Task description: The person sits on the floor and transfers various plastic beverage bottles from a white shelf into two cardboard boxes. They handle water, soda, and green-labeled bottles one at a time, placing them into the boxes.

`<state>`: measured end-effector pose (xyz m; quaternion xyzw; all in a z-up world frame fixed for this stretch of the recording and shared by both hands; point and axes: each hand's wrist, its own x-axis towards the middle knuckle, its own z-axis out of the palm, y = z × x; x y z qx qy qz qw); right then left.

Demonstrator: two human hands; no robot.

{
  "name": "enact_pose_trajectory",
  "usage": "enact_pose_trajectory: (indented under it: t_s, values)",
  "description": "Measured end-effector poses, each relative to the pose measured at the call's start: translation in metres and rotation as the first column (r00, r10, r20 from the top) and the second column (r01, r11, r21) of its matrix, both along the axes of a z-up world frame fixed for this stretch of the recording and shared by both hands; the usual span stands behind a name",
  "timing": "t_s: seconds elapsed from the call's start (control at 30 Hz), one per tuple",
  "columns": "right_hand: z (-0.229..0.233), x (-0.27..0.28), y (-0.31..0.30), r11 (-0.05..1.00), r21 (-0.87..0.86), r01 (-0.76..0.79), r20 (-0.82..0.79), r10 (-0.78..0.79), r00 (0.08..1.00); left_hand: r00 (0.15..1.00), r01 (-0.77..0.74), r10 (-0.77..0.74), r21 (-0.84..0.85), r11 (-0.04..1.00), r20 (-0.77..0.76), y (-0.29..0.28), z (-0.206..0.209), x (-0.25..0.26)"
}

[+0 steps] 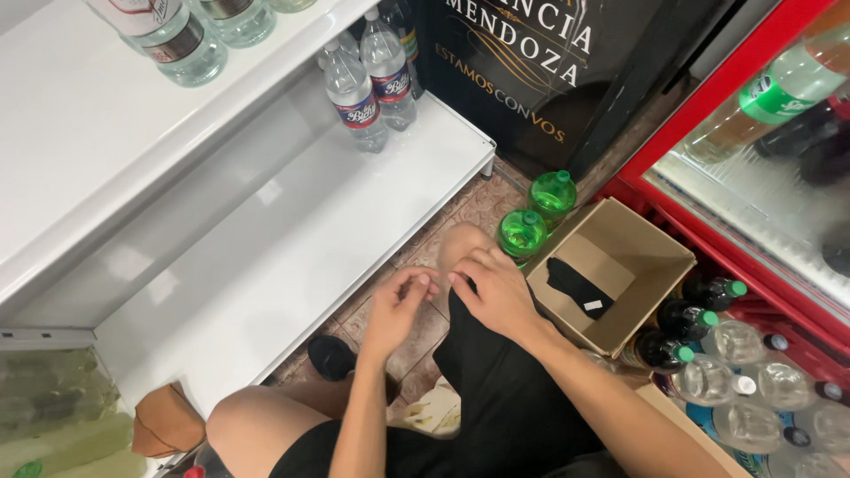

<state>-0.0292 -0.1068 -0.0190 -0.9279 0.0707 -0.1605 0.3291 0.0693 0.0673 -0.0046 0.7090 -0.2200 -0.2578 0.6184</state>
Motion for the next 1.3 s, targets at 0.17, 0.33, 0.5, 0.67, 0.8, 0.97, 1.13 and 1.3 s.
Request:
enact_pose_trajectory:
  t_s: [0.17, 0.33, 0.5, 0.67, 0.8, 0.97, 1.13, 1.3]
  values:
    - [-0.015, 0.013, -0.003, 0.928, -0.366, 0.062, -0.005, -0.069, 0.998, 0.998, -0.058, 0.047, 0.238, 0.969, 0.051, 0.001, -0.015, 0.073]
    - [-0.019, 0.012, -0.013, 0.912, -0.384, 0.147, 0.041, -0.142, 0.989, 0.989, -0.13, 0.104, 0.307, 0.943, 0.102, -0.028, -0.053, 0.166]
    - [-0.024, 0.02, -0.022, 0.855, -0.463, 0.233, 0.086, -0.218, 0.972, 0.954, -0.221, 0.088, 0.469, 0.855, 0.288, -0.072, -0.062, 0.25]
    - [-0.015, 0.025, -0.025, 0.885, -0.411, 0.221, 0.06, -0.215, 0.975, 0.862, -0.332, 0.012, 0.547, 0.768, 0.507, -0.113, -0.064, 0.31]
    - [-0.005, 0.03, -0.024, 0.89, -0.403, 0.214, 0.067, -0.204, 0.977, 0.813, -0.422, -0.009, 0.598, 0.682, 0.583, -0.136, -0.05, 0.346]
    - [-0.002, 0.03, -0.024, 0.909, -0.363, 0.205, 0.067, -0.194, 0.979, 0.555, -0.552, 0.003, 0.366, 0.749, 0.832, -0.157, -0.028, 0.386]
    - [-0.004, 0.034, -0.023, 0.91, -0.357, 0.213, 0.068, -0.202, 0.977, 0.648, -0.496, 0.013, 0.408, 0.766, 0.762, -0.171, -0.019, 0.404]
    - [-0.008, 0.035, -0.026, 0.91, -0.346, 0.228, 0.086, -0.211, 0.974, 0.513, -0.591, -0.065, 0.407, 0.696, 0.856, -0.181, -0.033, 0.404]
